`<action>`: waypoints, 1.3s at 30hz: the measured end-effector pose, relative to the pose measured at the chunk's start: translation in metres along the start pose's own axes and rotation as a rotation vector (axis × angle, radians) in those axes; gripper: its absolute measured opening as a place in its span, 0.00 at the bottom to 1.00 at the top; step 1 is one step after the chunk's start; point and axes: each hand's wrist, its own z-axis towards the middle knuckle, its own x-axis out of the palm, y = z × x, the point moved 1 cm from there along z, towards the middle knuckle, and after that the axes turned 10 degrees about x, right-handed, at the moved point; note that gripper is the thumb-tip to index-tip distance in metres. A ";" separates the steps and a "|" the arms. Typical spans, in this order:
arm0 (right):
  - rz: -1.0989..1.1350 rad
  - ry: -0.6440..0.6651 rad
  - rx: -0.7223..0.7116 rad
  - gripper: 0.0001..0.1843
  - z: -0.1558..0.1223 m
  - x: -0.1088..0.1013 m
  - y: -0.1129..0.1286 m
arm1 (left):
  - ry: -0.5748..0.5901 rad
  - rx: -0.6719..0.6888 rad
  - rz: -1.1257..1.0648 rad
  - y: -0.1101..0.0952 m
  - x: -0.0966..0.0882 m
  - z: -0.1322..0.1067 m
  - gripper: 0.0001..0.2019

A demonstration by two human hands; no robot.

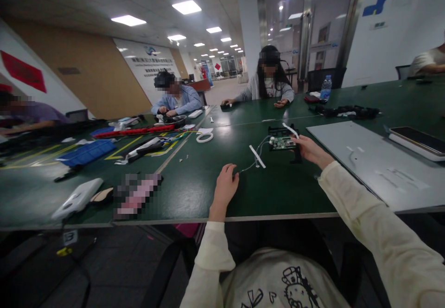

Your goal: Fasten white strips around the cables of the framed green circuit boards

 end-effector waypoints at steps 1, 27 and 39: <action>-0.017 0.042 0.023 0.10 0.000 0.012 -0.003 | -0.081 -0.008 -0.023 -0.001 -0.003 0.001 0.15; -0.871 -0.098 -0.108 0.47 -0.006 0.061 -0.066 | -0.322 -0.017 -0.051 -0.009 -0.014 0.005 0.13; -1.076 -0.197 -0.316 0.38 0.001 0.046 -0.066 | -0.290 0.004 -0.081 -0.010 -0.013 0.005 0.12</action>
